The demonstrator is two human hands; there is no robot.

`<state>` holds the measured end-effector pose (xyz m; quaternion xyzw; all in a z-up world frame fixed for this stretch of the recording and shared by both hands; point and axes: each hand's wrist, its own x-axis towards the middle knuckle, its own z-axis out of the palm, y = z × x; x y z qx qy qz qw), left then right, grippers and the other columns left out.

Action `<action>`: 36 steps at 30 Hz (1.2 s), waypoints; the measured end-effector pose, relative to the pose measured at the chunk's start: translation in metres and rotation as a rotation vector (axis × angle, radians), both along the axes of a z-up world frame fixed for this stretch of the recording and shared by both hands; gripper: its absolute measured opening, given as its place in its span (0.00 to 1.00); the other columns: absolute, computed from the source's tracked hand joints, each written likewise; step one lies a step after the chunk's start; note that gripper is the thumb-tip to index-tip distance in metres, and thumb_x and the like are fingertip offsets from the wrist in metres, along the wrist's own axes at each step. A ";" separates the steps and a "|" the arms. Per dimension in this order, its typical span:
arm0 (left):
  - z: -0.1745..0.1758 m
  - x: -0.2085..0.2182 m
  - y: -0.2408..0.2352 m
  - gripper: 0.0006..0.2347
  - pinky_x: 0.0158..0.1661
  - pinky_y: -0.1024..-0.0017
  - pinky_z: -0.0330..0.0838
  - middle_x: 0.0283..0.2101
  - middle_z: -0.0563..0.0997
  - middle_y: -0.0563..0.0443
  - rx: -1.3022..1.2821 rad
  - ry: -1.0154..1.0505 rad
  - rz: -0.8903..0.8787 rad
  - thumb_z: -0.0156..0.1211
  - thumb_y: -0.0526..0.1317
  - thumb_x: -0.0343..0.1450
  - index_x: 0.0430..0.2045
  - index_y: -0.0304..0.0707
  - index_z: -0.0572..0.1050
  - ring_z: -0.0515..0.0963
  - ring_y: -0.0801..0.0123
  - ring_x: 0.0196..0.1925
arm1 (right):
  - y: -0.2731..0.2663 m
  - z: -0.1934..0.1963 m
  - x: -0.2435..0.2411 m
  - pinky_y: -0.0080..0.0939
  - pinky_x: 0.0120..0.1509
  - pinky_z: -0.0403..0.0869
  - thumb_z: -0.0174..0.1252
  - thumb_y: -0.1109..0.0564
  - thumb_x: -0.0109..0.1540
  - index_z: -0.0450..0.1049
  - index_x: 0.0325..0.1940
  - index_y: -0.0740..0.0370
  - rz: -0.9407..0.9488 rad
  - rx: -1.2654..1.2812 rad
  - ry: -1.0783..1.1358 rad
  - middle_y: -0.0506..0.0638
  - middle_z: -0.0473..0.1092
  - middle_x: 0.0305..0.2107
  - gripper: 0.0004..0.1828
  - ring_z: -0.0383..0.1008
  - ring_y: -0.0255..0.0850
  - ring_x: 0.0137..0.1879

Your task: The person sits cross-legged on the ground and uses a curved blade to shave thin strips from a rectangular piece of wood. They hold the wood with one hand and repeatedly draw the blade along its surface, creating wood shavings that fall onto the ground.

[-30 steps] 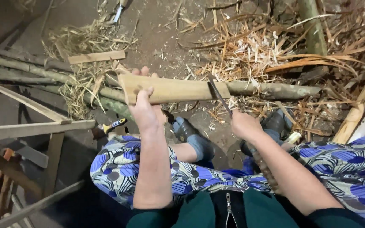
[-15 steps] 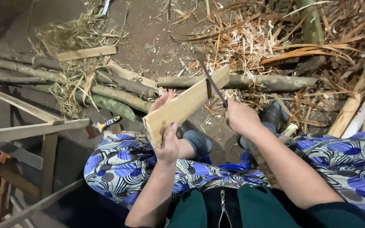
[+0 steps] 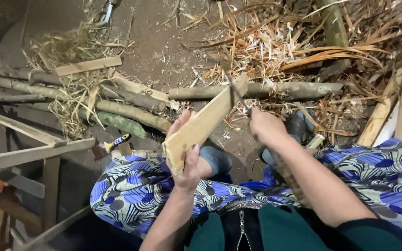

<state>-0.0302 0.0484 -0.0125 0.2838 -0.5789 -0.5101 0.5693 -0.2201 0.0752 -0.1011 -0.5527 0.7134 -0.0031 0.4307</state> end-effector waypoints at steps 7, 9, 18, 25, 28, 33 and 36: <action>0.001 -0.002 0.000 0.21 0.55 0.42 0.61 0.57 0.61 0.19 -0.022 -0.036 0.034 0.49 0.30 0.68 0.54 0.18 0.53 0.61 0.30 0.61 | -0.012 0.017 0.002 0.59 0.41 0.72 0.43 0.59 0.57 0.65 0.43 0.68 -0.088 0.078 -0.067 0.62 0.72 0.22 0.14 0.76 0.60 0.36; -0.002 -0.001 -0.001 0.21 0.55 0.42 0.61 0.58 0.61 0.20 -0.020 -0.022 0.024 0.49 0.30 0.68 0.54 0.20 0.53 0.61 0.31 0.61 | -0.012 -0.010 -0.010 0.61 0.43 0.72 0.42 0.56 0.58 0.65 0.42 0.69 -0.091 0.085 -0.030 0.65 0.72 0.26 0.15 0.75 0.61 0.40; 0.002 -0.011 0.006 0.21 0.55 0.41 0.61 0.58 0.62 0.20 -0.004 0.033 0.043 0.50 0.30 0.68 0.54 0.19 0.54 0.61 0.30 0.61 | -0.014 0.061 0.008 0.65 0.55 0.67 0.34 0.56 0.60 0.64 0.50 0.67 -0.015 0.126 -0.063 0.68 0.71 0.39 0.19 0.71 0.64 0.51; -0.003 -0.002 0.004 0.22 0.55 0.41 0.60 0.58 0.60 0.20 -0.062 -0.040 0.013 0.47 0.27 0.67 0.55 0.20 0.52 0.60 0.30 0.61 | -0.015 -0.013 -0.022 0.63 0.55 0.66 0.33 0.56 0.60 0.66 0.48 0.71 -0.143 0.281 0.056 0.69 0.71 0.42 0.22 0.69 0.65 0.53; -0.001 -0.005 0.003 0.21 0.55 0.40 0.59 0.58 0.60 0.19 -0.049 -0.027 0.002 0.46 0.27 0.67 0.54 0.19 0.53 0.59 0.29 0.61 | -0.021 0.050 -0.002 0.64 0.54 0.67 0.33 0.58 0.60 0.65 0.49 0.71 -0.092 0.207 -0.020 0.71 0.71 0.40 0.20 0.71 0.65 0.51; 0.003 -0.004 0.007 0.20 0.56 0.41 0.59 0.59 0.60 0.22 -0.044 -0.073 -0.025 0.45 0.28 0.68 0.55 0.23 0.53 0.59 0.31 0.62 | -0.020 0.049 -0.001 0.65 0.53 0.67 0.32 0.58 0.60 0.64 0.49 0.71 -0.065 0.109 -0.080 0.72 0.71 0.38 0.20 0.71 0.66 0.49; 0.000 0.001 0.008 0.21 0.57 0.40 0.58 0.60 0.59 0.24 -0.070 -0.112 -0.025 0.44 0.28 0.68 0.57 0.25 0.52 0.58 0.33 0.63 | -0.018 0.014 -0.015 0.64 0.51 0.69 0.33 0.59 0.60 0.65 0.46 0.74 -0.107 0.089 -0.087 0.73 0.71 0.36 0.19 0.72 0.66 0.47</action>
